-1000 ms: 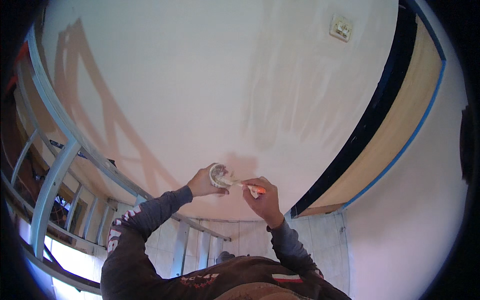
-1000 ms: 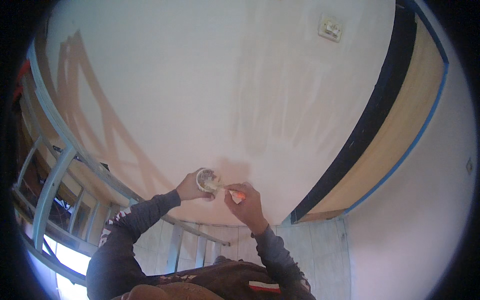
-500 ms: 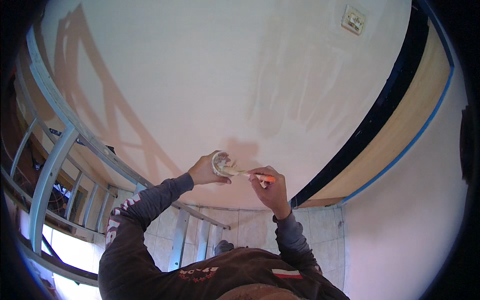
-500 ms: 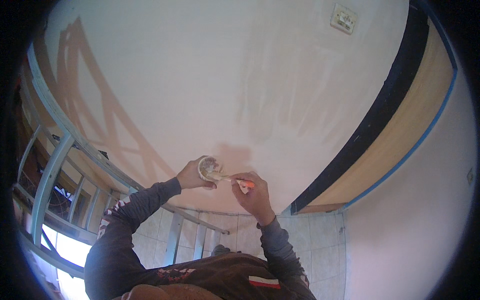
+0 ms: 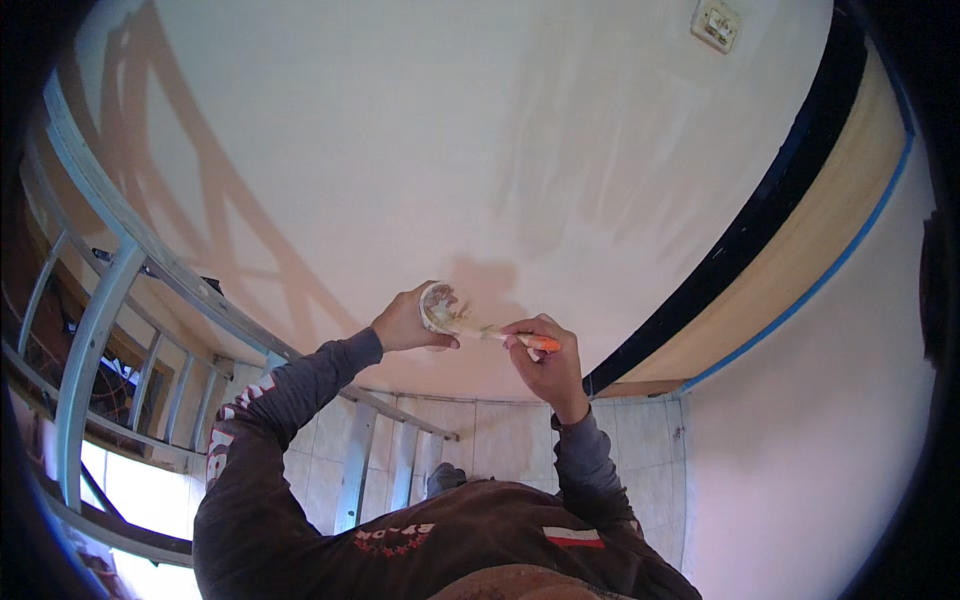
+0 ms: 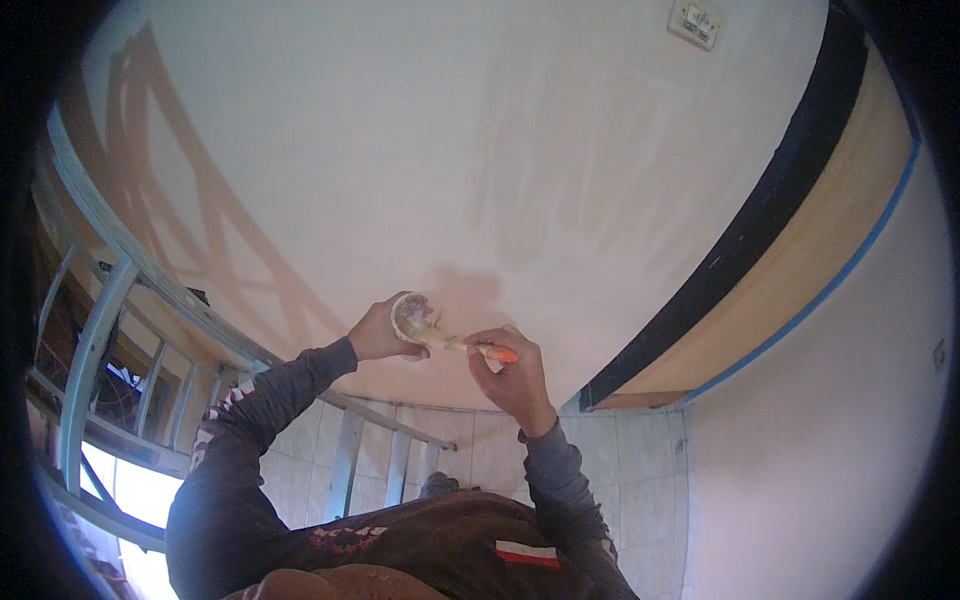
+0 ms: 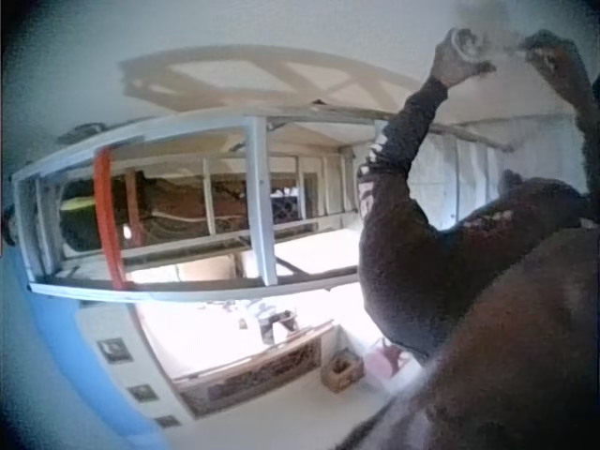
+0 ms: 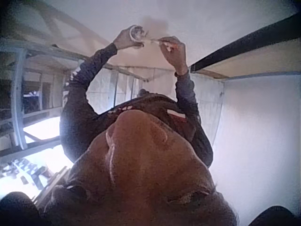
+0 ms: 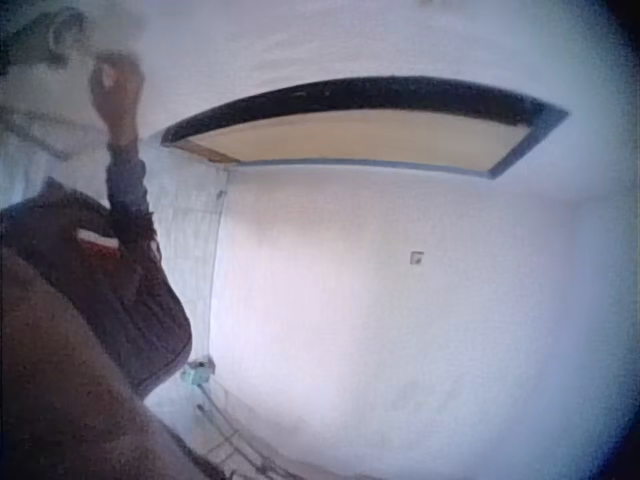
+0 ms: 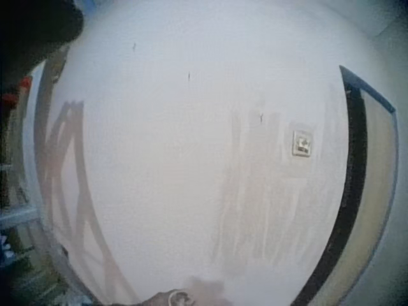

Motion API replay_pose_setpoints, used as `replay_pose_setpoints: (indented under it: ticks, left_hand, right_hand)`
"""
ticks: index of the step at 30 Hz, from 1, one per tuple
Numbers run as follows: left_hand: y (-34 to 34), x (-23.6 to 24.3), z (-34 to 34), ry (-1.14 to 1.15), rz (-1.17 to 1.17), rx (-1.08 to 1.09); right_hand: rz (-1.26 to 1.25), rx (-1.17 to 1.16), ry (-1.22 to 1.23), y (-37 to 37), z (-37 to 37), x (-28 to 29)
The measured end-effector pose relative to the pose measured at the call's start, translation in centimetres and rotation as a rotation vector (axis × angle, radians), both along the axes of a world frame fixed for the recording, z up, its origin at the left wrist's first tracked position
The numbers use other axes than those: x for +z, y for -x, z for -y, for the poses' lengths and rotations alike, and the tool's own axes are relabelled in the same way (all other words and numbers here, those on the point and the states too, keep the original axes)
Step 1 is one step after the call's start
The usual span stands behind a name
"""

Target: The person stands on a ladder and uses a small brush to apply white paint to the ceiling. They repeatedly dip the brush into a small container and spread the paint in short strokes across the ceiling surface.

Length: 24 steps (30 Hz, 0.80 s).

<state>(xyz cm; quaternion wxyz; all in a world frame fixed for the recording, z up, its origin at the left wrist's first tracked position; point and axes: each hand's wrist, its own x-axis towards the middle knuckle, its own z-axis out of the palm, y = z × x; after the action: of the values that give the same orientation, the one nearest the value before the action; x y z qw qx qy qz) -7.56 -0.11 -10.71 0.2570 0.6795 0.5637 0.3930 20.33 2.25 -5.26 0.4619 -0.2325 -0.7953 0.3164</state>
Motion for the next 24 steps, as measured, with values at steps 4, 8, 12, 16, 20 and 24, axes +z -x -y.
replay_pose_setpoints:
  ticks: [4,8,12,16,20,24]
  left_hand:
    - [0.0,0.1,-0.1,0.025,0.046,0.027]
    - [0.0,0.2,0.0,0.043,0.094,0.051]
    - [0.1,0.4,0.0,0.022,0.102,0.053]
    - [0.0,0.6,0.0,0.052,0.135,0.048]
    - [0.2,0.6,0.0,0.032,0.118,0.05]
    - [0.1,0.8,0.0,0.038,0.092,0.066]
  right_hand:
    - [0.017,-0.017,0.125,-0.1,-0.4,-0.6]
    - [-0.268,-0.038,0.402,1.2,-0.6,-2.6]
    - [-0.374,-0.034,0.479,2.1,-1.4,-3.7]
    - [-0.455,-0.052,0.53,2.7,-2.3,-4.9]
    - [-0.473,-0.052,0.72,2.6,-3.1,-4.3]
    - [-0.5,-0.017,0.835,2.3,-3.9,-5.7]
